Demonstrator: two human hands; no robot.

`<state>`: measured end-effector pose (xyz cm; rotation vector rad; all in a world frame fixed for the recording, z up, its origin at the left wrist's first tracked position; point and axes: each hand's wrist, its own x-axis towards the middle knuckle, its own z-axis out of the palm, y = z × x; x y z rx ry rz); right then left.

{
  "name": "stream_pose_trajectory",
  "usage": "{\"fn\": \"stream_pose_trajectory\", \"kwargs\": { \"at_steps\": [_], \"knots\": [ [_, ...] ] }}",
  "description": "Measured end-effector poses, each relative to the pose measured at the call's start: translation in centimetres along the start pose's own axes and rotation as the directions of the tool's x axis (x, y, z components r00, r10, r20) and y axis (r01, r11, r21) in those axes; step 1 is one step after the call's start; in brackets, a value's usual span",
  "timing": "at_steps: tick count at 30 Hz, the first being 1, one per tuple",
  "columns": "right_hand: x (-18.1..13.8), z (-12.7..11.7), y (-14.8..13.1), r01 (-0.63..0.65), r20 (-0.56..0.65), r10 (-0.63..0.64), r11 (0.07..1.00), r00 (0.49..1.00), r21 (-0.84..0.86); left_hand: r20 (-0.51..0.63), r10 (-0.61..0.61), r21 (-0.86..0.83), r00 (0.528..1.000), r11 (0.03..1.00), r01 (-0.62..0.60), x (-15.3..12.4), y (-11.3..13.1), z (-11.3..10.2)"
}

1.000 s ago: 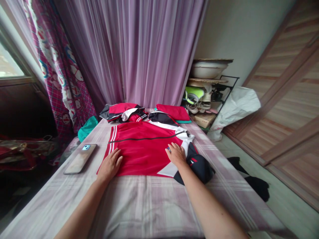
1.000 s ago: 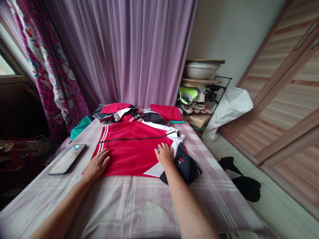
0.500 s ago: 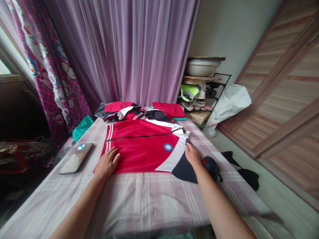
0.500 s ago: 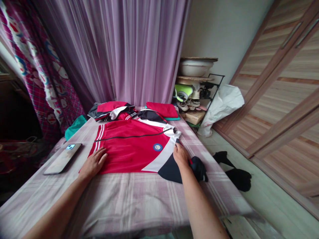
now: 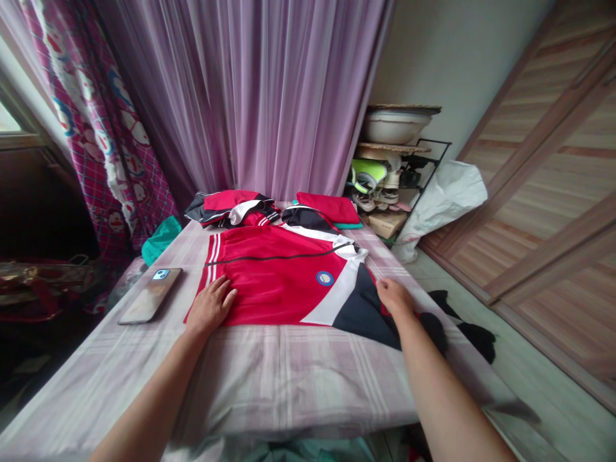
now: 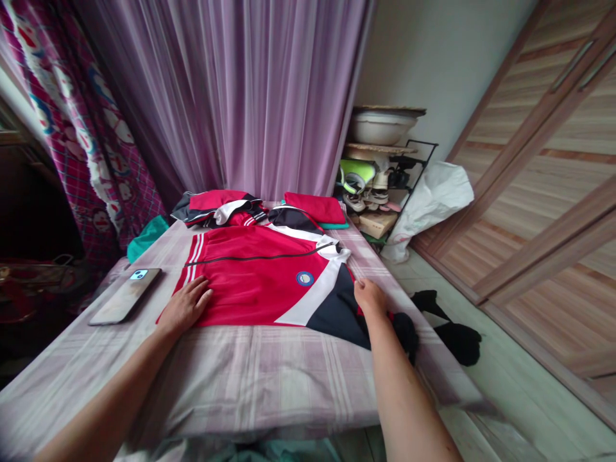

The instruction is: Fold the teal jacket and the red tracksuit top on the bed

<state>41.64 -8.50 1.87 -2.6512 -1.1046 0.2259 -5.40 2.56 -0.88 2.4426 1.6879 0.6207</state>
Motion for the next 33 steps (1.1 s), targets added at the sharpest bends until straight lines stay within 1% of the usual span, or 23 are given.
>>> {"fn": "stream_pose_trajectory", "kwargs": {
  "at_steps": [4,7,11,13,15,16,18,19,21,23,24,25,26,28,29,31,33],
  "knots": [
    [1.0,-0.4,-1.1,0.007,0.046,-0.003,0.997,0.999,-0.077,-0.003,0.008,0.036,1.0,0.999,-0.008,0.0,0.0,0.1],
    [1.0,-0.4,-1.6,0.022,0.067,-0.012,0.988,0.998,-0.151,-0.014,0.01,0.051,1.0,0.999,-0.009,-0.2,-0.2,0.4],
    [0.5,-0.4,-1.3,-0.014,0.033,0.019,0.987,0.999,-0.159,-0.036,-0.011,0.056,0.999,0.998,0.013,-0.4,-0.5,0.7],
    [0.3,-0.4,-1.1,-0.024,0.031,0.029,0.986,0.999,-0.163,-0.021,-0.006,0.062,1.0,0.998,0.008,-0.4,-0.5,0.6],
    [0.3,-0.4,-1.2,-0.005,0.023,0.009,0.985,1.0,-0.171,0.009,0.008,0.076,1.0,0.997,-0.009,-0.5,-0.3,0.6],
    [0.3,-0.4,-1.3,0.017,-0.004,-0.018,0.985,1.0,-0.173,0.025,0.013,0.087,1.0,0.996,-0.016,-0.5,-0.2,0.6],
    [0.6,-0.3,-2.1,0.111,-0.096,-0.128,0.979,0.987,-0.169,0.052,0.014,0.112,0.999,0.994,-0.02,-0.5,-0.1,0.6],
    [0.7,-0.1,-2.6,0.182,-0.144,-0.206,0.97,0.968,-0.163,0.06,0.012,0.123,0.998,0.992,-0.019,-0.6,-0.1,0.7],
    [0.9,0.6,-4.1,0.356,-0.196,-0.379,0.923,0.904,-0.144,0.064,0.012,0.134,0.998,0.991,-0.021,-0.7,-0.1,0.9],
    [0.9,1.7,-5.5,0.529,-0.168,-0.544,0.839,0.822,-0.129,0.061,0.026,0.13,0.998,0.991,-0.034,-0.8,-0.3,1.1],
    [0.9,2.3,-6.0,0.585,-0.127,-0.598,0.801,0.791,-0.131,0.06,0.035,0.124,0.998,0.991,-0.043,-0.8,-0.4,1.1],
    [0.8,3.0,-6.3,0.609,-0.072,-0.622,0.78,0.78,-0.143,0.06,0.045,0.115,0.997,0.992,-0.052,-0.9,-0.5,1.2],
    [0.8,3.7,-6.5,0.601,-0.011,-0.61,0.782,0.792,-0.165,0.061,0.056,0.104,0.997,0.993,-0.062,-1.0,-0.5,1.2],
    [0.8,4.9,-6.1,0.514,0.083,-0.509,0.828,0.857,-0.224,0.065,0.084,0.069,0.994,0.994,-0.088,-1.1,-0.5,1.1],
    [0.8,5.4,-5.8,0.463,0.106,-0.451,0.851,0.886,-0.247,0.066,0.1,0.045,0.993,0.994,-0.103,-1.1,-0.5,1.1],
    [1.1,6.0,-4.9,0.4,0.112,-0.383,0.877,0.917,-0.268,0.059,0.131,-0.01,0.99,0.991,-0.13,-1.1,-0.6,0.9],
    [1.4,6.4,-4.3,0.365,0.088,-0.355,0.889,0.931,-0.278,0.026,0.128,-0.06,0.991,0.99,-0.126,-1.0,-1.0,0.6]
  ]
}}
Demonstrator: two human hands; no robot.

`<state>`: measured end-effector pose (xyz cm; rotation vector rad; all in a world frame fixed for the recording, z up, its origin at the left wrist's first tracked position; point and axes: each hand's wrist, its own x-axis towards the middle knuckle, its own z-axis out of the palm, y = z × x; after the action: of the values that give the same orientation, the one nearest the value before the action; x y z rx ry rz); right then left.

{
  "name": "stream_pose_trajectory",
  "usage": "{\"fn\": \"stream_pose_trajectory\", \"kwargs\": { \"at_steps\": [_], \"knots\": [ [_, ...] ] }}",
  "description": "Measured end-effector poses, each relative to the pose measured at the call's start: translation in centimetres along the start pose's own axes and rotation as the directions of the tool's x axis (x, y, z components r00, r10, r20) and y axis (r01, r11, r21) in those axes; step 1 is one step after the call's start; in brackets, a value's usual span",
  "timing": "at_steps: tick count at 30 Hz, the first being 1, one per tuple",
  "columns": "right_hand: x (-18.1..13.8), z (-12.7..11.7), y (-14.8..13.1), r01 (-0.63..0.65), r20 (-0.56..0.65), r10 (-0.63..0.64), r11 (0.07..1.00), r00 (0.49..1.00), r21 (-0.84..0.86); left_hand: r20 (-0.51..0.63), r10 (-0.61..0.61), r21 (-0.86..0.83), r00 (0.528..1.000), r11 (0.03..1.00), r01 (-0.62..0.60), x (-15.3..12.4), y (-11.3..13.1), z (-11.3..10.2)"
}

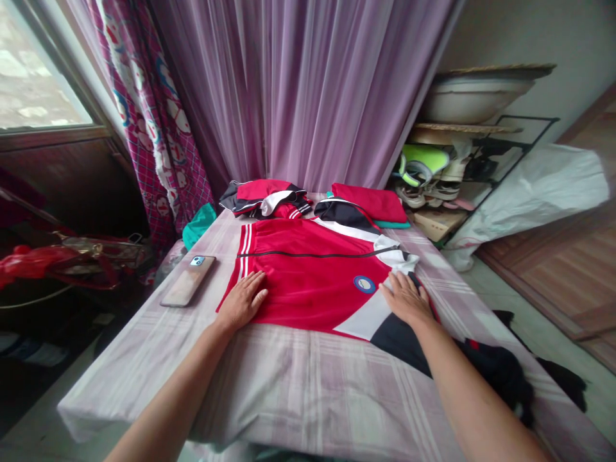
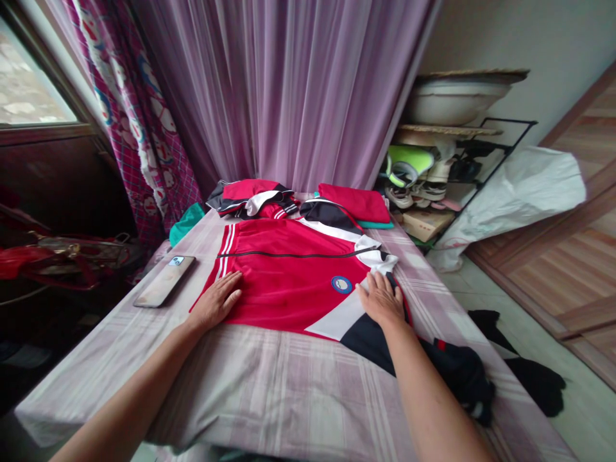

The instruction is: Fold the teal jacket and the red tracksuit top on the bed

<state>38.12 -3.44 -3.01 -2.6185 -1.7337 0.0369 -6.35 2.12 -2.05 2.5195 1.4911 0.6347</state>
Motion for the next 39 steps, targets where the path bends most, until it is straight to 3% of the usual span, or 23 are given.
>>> {"fn": "stream_pose_trajectory", "kwargs": {
  "at_steps": [2,5,8,13,17,22,25,28,34,39],
  "knots": [
    [0.1,0.3,0.3,-0.038,-0.021,0.037,0.999,0.999,-0.013,-0.077,-0.062,-0.012,0.995,0.998,0.061,0.0,-0.9,-0.4],
    [0.3,0.5,0.6,-0.059,-0.029,0.059,0.998,0.998,-0.029,-0.21,-0.248,0.092,0.946,0.958,0.271,-0.3,-2.6,-1.2],
    [0.4,0.6,1.0,-0.045,-0.026,0.044,0.998,0.999,-0.032,-0.211,-0.376,0.243,0.902,0.874,0.421,-0.6,-3.6,-2.0],
    [0.2,0.5,1.4,-0.039,-0.033,0.038,0.999,0.999,-0.031,-0.068,-0.439,0.322,0.896,0.84,0.436,0.2,-2.8,-3.7],
    [-0.2,0.0,1.0,-0.038,-0.036,0.037,0.999,0.999,-0.028,0.046,-0.545,0.352,0.837,0.793,0.497,1.7,-1.7,-4.8],
    [-0.6,-0.6,0.5,-0.044,-0.036,0.043,0.999,0.998,-0.028,0.049,-0.598,0.262,0.8,0.781,0.567,2.4,-0.8,-5.3],
    [-0.7,-0.7,0.4,-0.05,-0.038,0.049,0.999,0.998,-0.022,-0.008,-0.626,0.178,0.78,0.767,0.617,2.1,-1.0,-5.7],
    [-0.7,-0.6,0.5,-0.047,-0.047,0.046,0.999,0.998,-0.022,-0.054,-0.639,0.203,0.768,0.746,0.635,1.5,-1.5,-5.9],
    [-0.4,0.1,0.9,-0.03,-0.08,0.028,0.999,0.996,-0.018,0.031,-0.707,0.253,0.706,0.689,0.679,1.1,-2.1,-5.3],
    [-0.6,-0.2,0.7,-0.029,-0.078,0.027,0.999,0.997,-0.024,0.102,-0.705,0.033,0.702,0.707,0.706,2.7,-4.1,-5.6]
  ]
}}
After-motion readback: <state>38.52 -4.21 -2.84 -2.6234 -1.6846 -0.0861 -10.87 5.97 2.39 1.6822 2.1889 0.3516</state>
